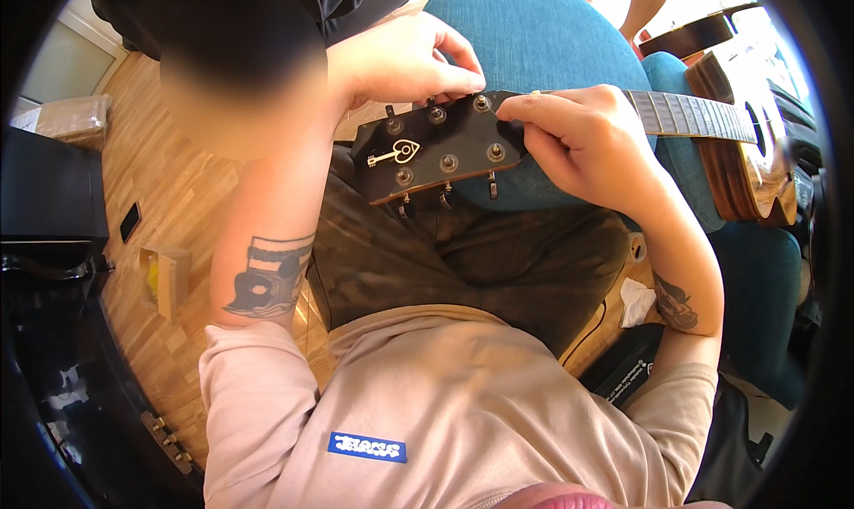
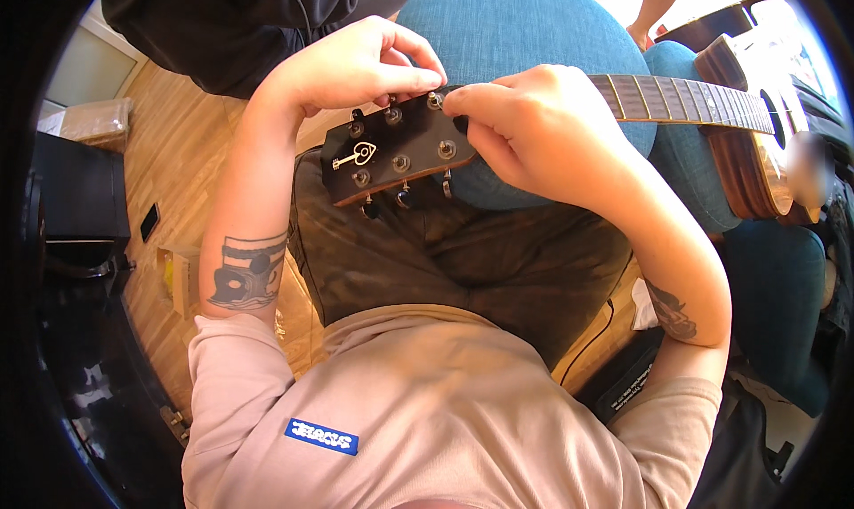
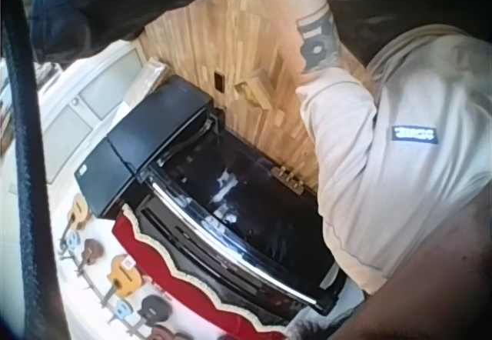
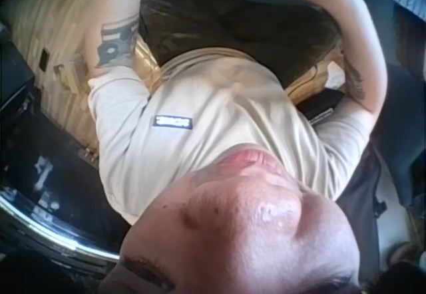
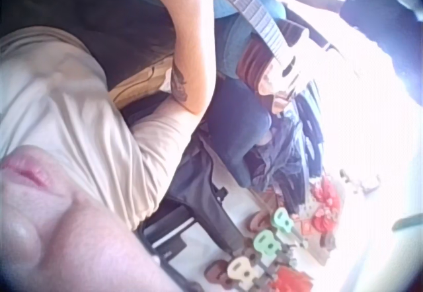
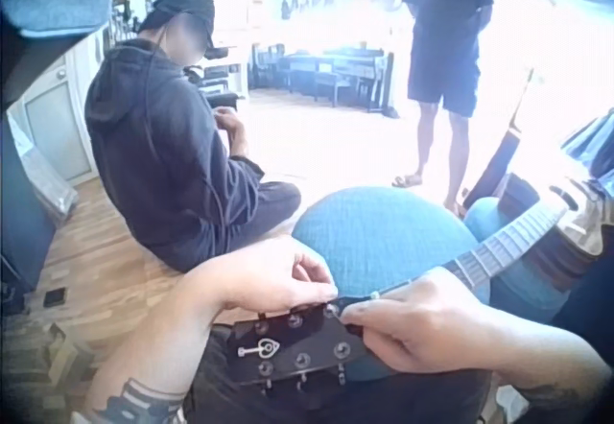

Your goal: The person sits on the floor and strings a guitar by hand. They thread a string through the tuning peg hole, pull it taut, and wind it around the post to secure it. The process involves precise manipulation of the string and tuning pegs.

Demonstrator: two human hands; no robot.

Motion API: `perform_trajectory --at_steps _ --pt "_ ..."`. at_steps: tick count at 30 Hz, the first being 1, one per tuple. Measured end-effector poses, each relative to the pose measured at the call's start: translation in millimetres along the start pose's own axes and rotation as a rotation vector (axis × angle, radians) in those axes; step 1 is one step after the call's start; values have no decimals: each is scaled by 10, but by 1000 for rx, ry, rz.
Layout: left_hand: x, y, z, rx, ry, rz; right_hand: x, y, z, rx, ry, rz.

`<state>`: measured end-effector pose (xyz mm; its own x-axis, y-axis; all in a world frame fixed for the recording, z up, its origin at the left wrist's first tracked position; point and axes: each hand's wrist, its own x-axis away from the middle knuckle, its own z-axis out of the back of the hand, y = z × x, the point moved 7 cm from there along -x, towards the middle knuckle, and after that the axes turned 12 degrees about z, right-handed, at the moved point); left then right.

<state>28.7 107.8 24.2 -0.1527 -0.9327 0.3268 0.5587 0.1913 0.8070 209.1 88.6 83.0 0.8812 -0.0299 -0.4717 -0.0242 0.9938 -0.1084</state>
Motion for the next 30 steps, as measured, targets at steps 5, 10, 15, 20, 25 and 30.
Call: perform_trajectory --at_steps 5,10,15,20,25,30 --pt "-14 118 -49 -84 -53 50 44 -21 9 -16 13 -10" --pt "52 38 -91 38 -88 -9 93 -86 30 -72 25 -18" --pt "74 -108 -238 131 -202 -88 151 -183 41 -102 3 -18" --pt "120 -70 -302 47 -205 -171 185 -196 21 -121 3 -8" --pt "109 -63 -333 8 -71 -198 162 -188 83 -116 23 -15" --pt "191 -72 -357 63 -107 -134 175 -221 108 -140 8 -22"
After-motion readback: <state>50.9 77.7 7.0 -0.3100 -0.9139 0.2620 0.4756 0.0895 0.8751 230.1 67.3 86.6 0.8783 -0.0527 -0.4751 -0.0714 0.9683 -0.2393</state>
